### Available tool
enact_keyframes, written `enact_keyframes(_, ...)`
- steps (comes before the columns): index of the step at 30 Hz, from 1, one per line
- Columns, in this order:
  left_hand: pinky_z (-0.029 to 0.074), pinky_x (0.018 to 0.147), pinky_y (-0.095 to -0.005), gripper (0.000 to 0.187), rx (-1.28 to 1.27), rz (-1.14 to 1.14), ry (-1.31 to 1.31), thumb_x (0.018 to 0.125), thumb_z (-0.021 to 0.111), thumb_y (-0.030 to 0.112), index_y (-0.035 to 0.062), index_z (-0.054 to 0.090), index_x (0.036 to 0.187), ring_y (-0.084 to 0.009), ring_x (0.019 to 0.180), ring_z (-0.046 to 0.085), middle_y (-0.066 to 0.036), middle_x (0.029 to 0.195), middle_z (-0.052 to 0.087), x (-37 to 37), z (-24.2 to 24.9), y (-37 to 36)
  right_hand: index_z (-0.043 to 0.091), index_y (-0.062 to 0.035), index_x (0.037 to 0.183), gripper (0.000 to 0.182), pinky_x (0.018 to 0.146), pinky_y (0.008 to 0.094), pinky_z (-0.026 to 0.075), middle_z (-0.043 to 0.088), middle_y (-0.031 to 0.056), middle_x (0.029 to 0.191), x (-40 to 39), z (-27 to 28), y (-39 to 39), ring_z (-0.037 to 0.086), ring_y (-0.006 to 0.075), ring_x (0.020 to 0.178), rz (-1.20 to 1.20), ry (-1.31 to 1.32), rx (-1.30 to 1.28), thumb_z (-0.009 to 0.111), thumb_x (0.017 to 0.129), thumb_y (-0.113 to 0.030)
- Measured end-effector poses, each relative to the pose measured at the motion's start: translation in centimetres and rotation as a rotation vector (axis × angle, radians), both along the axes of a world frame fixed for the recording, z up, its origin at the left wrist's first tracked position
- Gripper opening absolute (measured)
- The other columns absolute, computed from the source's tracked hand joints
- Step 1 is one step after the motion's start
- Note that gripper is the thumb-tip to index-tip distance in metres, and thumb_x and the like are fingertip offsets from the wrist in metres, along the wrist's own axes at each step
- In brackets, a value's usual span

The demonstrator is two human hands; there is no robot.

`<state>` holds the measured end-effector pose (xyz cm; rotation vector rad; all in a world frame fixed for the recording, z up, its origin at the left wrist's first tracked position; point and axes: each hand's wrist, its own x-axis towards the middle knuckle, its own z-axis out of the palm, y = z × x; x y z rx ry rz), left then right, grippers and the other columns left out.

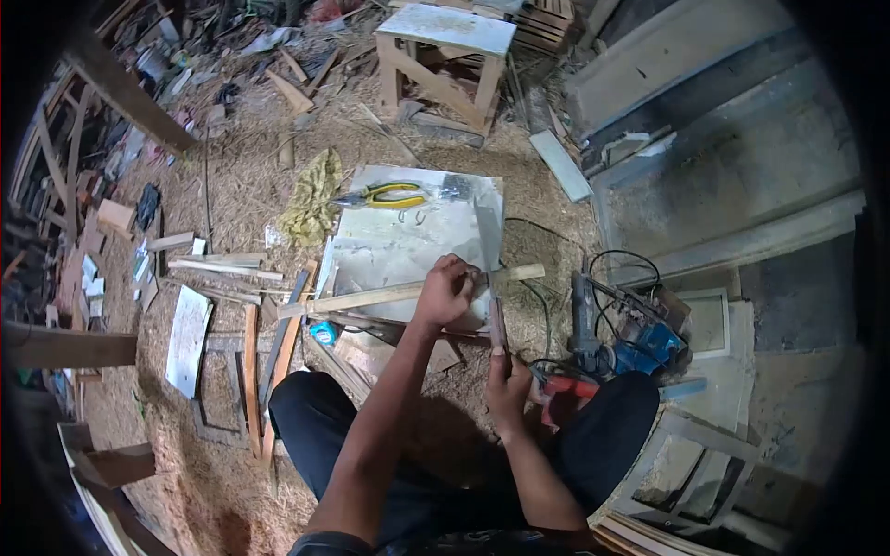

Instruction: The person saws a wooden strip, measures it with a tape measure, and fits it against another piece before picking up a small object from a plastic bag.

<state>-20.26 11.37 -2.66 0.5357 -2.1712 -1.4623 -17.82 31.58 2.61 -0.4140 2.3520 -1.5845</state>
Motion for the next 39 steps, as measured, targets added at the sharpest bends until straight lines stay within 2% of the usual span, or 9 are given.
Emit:
enact_keyframes(4, 0.049, 0.081, -0.0449, 0.014, -0.139, 0.06, 0.121, 0.083, 0.061, 0.005, -0.0012, 0.067, 0.094, -0.0395, 0.09, 0.059, -0.02, 0.089, 0.062, -1.8, -0.2, 1.2, 0.052, -0.0007, 0.075, 0.04, 0.055, 0.036, 0.034, 0.042, 0.0019, 0.058, -0.4, -0.6, 1.0, 0.039, 0.0128, 0.059, -0.045, -0.001, 0.018, 0.055, 0.102, -0.03)
enact_keyframes(12, 0.048, 0.084, -0.0418, 0.015, 0.037, 0.033, 0.137, 0.087, 0.059, 0.003, -0.0003, 0.063, 0.101, -0.0391, 0.093, 0.059, -0.019, 0.094, 0.063, -2.8, -0.2, 1.8, 0.069, 0.0016, 0.086, 0.033, 0.054, 0.0383, 0.046, 0.06, 0.0137, 0.06, 0.1, -3.7, 2.1, 0.062, 0.0262, 0.055, -0.08, 0.13, -0.033, 0.059, 0.1, -0.026)
enact_keyframes(13, 0.046, 0.087, -0.0384, 0.013, -0.106, 0.012, 0.131, 0.087, 0.062, 0.005, 0.0012, 0.063, 0.1, -0.03, 0.092, 0.06, -0.014, 0.095, 0.063, -2.5, 0.1, 1.3, 0.068, 0.0016, 0.086, 0.033, 0.054, 0.0382, 0.046, 0.06, 0.0136, 0.06, 0.3, -3.6, 2.5, 0.063, 0.0258, 0.056, -0.077, 0.139, -0.022, 0.059, 0.1, -0.027)
enact_keyframes(20, 0.04, 0.091, -0.0423, 0.02, -0.631, -0.036, -0.035, 0.08, 0.072, 0.021, 0.0118, 0.068, 0.096, -0.0286, 0.097, 0.059, -0.005, 0.098, 0.064, 1.2, 0.0, -0.1, 0.067, 0.0011, 0.084, 0.036, 0.054, 0.0367, 0.045, 0.059, 0.0119, 0.059, 1.1, -3.3, 2.4, 0.062, 0.0201, 0.057, -0.071, 0.154, -0.045, 0.058, 0.101, -0.029)
enact_keyframes(24, 0.033, 0.108, -0.0487, 0.047, -0.655, 0.27, -0.193, 0.088, 0.066, 0.027, 0.0082, 0.056, 0.13, -0.0336, 0.127, 0.05, -0.016, 0.133, 0.054, -1.4, -0.5, 1.7, 0.065, 0.0003, 0.08, 0.039, 0.055, 0.0338, 0.045, 0.059, 0.009, 0.059, 0.2, -4.0, 2.2, 0.06, 0.014, 0.058, -0.054, -0.029, -0.04, 0.058, 0.101, -0.032)
enact_keyframes(25, 0.023, 0.117, -0.0538, 0.058, -0.601, 0.291, -0.395, 0.096, 0.054, 0.031, 0.0059, 0.041, 0.146, -0.0355, 0.145, 0.032, -0.02, 0.153, 0.039, -2.0, -1.0, 1.8, 0.063, -0.0013, 0.078, 0.039, 0.055, 0.0325, 0.042, 0.056, 0.0045, 0.059, 0.2, -3.9, 2.2, 0.056, 0.0121, 0.058, -0.062, -0.059, -0.075, 0.057, 0.101, -0.032)
enact_keyframes(27, 0.018, 0.119, -0.056, 0.059, -0.656, 0.315, -0.516, 0.098, 0.047, 0.034, 0.0059, 0.038, 0.15, -0.0349, 0.149, 0.026, -0.02, 0.158, 0.033, -2.6, -1.5, 2.3, 0.058, -0.0046, 0.073, 0.04, 0.054, 0.0298, 0.037, 0.049, -0.0045, 0.06, -0.1, -3.4, 2.4, 0.048, 0.0082, 0.058, -0.072, -0.118, -0.139, 0.056, 0.102, -0.031)
enact_keyframes(34, 0.009, 0.12, -0.0624, 0.067, -0.628, 0.307, -0.59, 0.101, 0.036, 0.044, 0.0076, 0.03, 0.156, -0.0349, 0.153, 0.019, -0.019, 0.164, 0.023, -3.3, -1.6, 1.9, 0.057, -0.0069, 0.067, 0.049, 0.052, 0.029, 0.036, 0.052, -0.0024, 0.06, -2.3, -3.7, 4.1, 0.048, 0.0072, 0.056, -0.076, -0.413, -0.252, 0.061, 0.1, -0.044)
enact_keyframes(39, 0.008, 0.119, -0.0649, 0.067, -0.648, 0.302, -0.615, 0.101, 0.036, 0.044, 0.008, 0.028, 0.157, -0.0349, 0.153, 0.019, -0.019, 0.164, 0.023, -3.3, -1.9, 2.0, 0.057, -0.0044, 0.069, 0.04, 0.051, 0.03, 0.036, 0.05, -0.0019, 0.056, -0.8, -1.2, 6.6, 0.05, 0.0081, 0.055, 0.026, -0.263, -0.079, 0.06, 0.099, -0.03)
